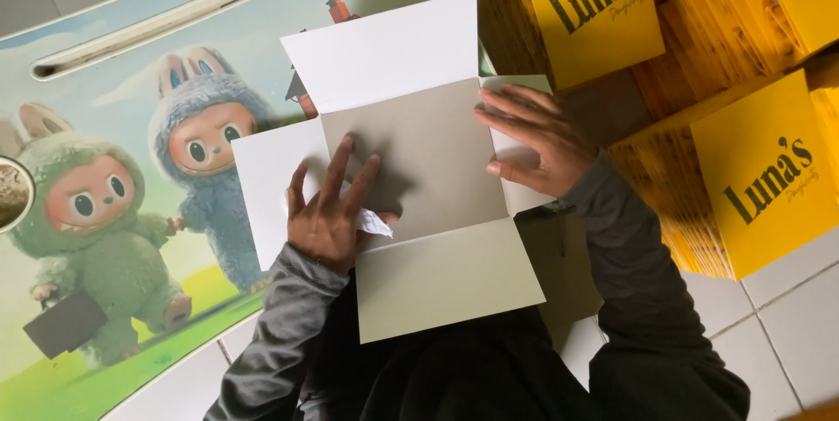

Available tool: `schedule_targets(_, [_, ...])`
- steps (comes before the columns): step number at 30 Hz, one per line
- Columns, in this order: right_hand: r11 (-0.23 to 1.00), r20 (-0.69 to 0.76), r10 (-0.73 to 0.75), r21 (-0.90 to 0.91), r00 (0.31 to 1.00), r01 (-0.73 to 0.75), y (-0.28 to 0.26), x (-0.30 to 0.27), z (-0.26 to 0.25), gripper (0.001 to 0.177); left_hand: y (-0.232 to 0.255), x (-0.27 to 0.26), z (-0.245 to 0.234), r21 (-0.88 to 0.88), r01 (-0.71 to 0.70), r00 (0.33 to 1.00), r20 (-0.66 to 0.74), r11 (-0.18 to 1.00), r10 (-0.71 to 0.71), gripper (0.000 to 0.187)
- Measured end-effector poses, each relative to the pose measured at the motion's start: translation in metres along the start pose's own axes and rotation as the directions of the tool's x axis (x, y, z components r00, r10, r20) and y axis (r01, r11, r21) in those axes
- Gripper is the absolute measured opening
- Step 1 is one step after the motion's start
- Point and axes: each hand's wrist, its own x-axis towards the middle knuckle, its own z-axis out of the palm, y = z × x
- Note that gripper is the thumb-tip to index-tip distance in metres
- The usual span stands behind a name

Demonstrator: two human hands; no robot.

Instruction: The person sits on the floor with a lap desk, applies glue with a cotton swab to a printed paper sheet, folds the sheet's flaps over a yellow printed box, and presses the flaps down to wrap the box, then moves the finished box aside and reaches for the next one.

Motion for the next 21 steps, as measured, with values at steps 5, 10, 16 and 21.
schedule_targets(5, [1.0,0.019,-0.015,-0.026,1.0,0.015,0.007,0.0,0.0,0.065,0.001,0.001,0.001,-0.011,-0.011,1.0,-0.017,1.0,0.01,0.077])
schedule_targets(10, [1.0,0.013,-0.01,-0.029,1.0,0.011,0.006,-0.002,0.002,0.065,0.002,-0.001,0.003,-0.012,-0.018,1.0,-0.014,1.0,0.018,0.076])
schedule_targets(16, [0.994,0.008,-0.068,-0.09,0.998,0.069,0.004,0.001,0.003,0.068,0.017,0.0,0.015,-0.056,-0.093,0.996,0.009,0.994,0.093,0.063])
schedule_targets(21, [0.984,-0.045,-0.084,-0.16,0.995,0.076,0.002,0.002,0.009,0.068,0.035,0.021,0.026,0.011,-0.185,0.959,0.22,0.983,0.178,0.052])
